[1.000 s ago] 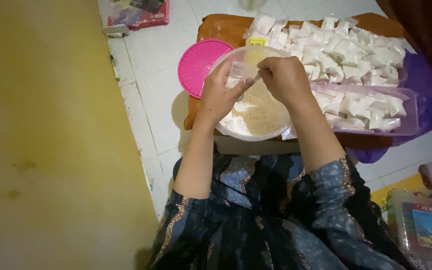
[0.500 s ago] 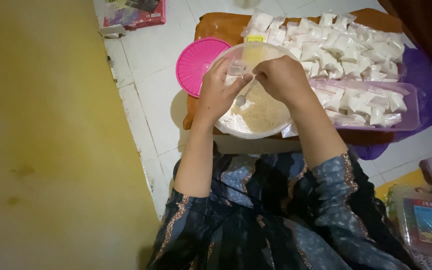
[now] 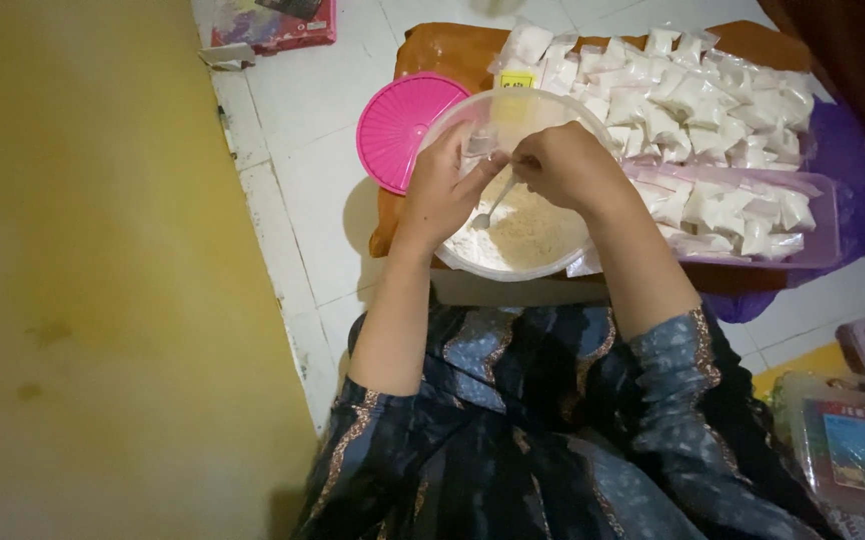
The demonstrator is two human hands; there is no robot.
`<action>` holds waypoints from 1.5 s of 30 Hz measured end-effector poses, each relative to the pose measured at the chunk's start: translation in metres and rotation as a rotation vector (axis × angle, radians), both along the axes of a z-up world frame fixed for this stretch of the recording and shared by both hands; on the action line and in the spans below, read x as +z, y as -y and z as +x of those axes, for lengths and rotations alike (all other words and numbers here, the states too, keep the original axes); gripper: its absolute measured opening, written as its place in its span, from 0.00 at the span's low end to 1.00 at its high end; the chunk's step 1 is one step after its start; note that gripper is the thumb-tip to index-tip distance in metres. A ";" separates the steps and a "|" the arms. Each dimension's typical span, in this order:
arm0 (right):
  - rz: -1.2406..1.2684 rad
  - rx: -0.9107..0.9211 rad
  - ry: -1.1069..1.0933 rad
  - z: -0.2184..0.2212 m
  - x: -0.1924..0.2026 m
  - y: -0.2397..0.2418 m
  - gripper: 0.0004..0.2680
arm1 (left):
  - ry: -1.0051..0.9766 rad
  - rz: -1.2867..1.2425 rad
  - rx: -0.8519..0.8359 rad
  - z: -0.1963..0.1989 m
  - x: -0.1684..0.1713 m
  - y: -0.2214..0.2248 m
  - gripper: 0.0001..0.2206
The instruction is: Scooping white powder from a large bowl into small individual plastic bags using a spoon and organizing them in a container.
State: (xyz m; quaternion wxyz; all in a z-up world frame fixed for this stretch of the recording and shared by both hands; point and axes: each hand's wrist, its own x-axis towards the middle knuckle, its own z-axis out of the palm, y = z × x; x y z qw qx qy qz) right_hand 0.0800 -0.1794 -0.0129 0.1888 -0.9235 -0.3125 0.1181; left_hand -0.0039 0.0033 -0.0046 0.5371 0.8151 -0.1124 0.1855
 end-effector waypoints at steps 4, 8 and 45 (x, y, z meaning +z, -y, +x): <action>0.086 -0.014 -0.053 0.002 0.002 0.002 0.05 | -0.065 -0.011 0.007 -0.002 0.001 0.000 0.18; 0.115 -0.035 -0.034 -0.004 0.011 0.001 0.05 | -0.083 0.012 0.014 -0.003 0.006 0.001 0.20; 0.984 -0.159 0.379 0.001 0.037 0.120 0.03 | -0.234 0.334 0.098 0.007 0.008 0.007 0.22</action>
